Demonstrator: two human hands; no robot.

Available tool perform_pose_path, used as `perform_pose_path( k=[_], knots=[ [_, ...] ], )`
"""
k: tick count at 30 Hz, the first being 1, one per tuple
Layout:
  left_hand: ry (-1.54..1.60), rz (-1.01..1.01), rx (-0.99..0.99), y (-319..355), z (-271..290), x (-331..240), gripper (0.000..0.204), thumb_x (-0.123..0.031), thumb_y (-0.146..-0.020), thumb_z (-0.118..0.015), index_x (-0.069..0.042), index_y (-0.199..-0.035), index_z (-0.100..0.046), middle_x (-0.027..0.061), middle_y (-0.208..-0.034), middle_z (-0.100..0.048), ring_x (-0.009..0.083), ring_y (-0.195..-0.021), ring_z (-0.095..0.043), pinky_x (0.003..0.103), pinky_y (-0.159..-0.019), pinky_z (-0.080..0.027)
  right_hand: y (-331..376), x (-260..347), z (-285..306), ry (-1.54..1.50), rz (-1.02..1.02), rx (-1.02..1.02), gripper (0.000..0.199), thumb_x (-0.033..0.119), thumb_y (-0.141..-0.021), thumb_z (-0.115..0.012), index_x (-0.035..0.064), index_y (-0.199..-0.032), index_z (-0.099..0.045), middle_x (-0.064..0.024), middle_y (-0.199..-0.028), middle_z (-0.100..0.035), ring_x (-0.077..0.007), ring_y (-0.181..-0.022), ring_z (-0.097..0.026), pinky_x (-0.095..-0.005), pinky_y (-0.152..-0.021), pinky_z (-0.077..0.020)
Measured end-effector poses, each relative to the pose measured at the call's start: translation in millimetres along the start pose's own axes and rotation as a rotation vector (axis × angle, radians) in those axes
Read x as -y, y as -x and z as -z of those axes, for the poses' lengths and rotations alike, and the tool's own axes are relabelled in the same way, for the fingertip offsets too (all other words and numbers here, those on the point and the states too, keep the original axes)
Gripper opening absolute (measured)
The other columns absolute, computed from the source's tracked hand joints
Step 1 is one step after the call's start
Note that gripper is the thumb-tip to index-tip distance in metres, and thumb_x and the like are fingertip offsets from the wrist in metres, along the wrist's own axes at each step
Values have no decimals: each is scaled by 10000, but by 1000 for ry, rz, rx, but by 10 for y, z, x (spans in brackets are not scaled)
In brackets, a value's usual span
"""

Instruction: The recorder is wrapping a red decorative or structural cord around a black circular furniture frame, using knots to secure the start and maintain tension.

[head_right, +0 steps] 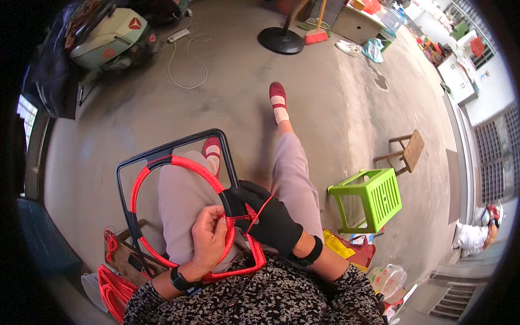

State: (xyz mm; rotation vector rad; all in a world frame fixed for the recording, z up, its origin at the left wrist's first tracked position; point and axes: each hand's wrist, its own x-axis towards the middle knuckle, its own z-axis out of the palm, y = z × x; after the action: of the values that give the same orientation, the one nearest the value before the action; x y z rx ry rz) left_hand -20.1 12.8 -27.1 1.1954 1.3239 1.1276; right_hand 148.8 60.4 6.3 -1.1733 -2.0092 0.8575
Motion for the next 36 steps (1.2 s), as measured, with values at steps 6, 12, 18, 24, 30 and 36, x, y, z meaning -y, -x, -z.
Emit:
perform_pose_path(
  k=[6,12,18,24,30,36],
  knots=[
    [-144,-105,-196,52,11,-122,246,56,-870,-515,16,-1113,-506,72,-904,-557,131,-818,-552,249,-724,-461,-98,72,-66,27,54,34,640,178,-661,-756,88,-1243,-505,-209,-1263,-469,-373,-1160,-474,-434,-925,-433],
    [-487,-462,-335,134,12,-227,259,54,-832,-552,19,-1088,-534,135,-937,-584,256,-805,-585,332,-725,-480,-279,113,-102,151,339,105,585,107,-635,-720,66,-1185,-525,-204,-1263,-468,-386,-1190,-435,-471,-983,-366],
    [-536,-507,-285,115,-144,-277,280,15,-893,-469,37,-1170,-433,104,-1032,-530,164,-893,-532,281,-793,-453,-114,-158,72,-582,-73,-45,363,57,-726,-661,50,-1075,-561,-135,-1121,-568,-312,-1036,-534,-372,-880,-435],
    [224,356,-57,9,-296,-253,170,-126,-954,-460,14,-1049,-474,98,-865,-599,138,-677,-599,269,-596,-525,220,-782,815,-1,-137,189,168,142,-811,-648,55,-939,-581,-144,-775,-606,-252,-709,-601,-300,-679,-486],
    [425,478,44,-44,-274,-175,167,-196,-969,-454,-32,-958,-488,96,-802,-609,163,-603,-608,286,-528,-522,936,-1842,1314,-762,-726,-548,142,176,-876,-576,45,-926,-559,-59,-743,-594,-207,-738,-625,-325,-705,-499],
    [484,483,35,-48,-282,-200,162,-161,-970,-453,-11,-963,-514,105,-821,-620,148,-626,-608,276,-571,-534,923,-1526,1163,-1126,-643,-661,134,125,-871,-543,56,-986,-534,2,-660,-482,-126,-615,-502,-280,-624,-444]
  ],
)
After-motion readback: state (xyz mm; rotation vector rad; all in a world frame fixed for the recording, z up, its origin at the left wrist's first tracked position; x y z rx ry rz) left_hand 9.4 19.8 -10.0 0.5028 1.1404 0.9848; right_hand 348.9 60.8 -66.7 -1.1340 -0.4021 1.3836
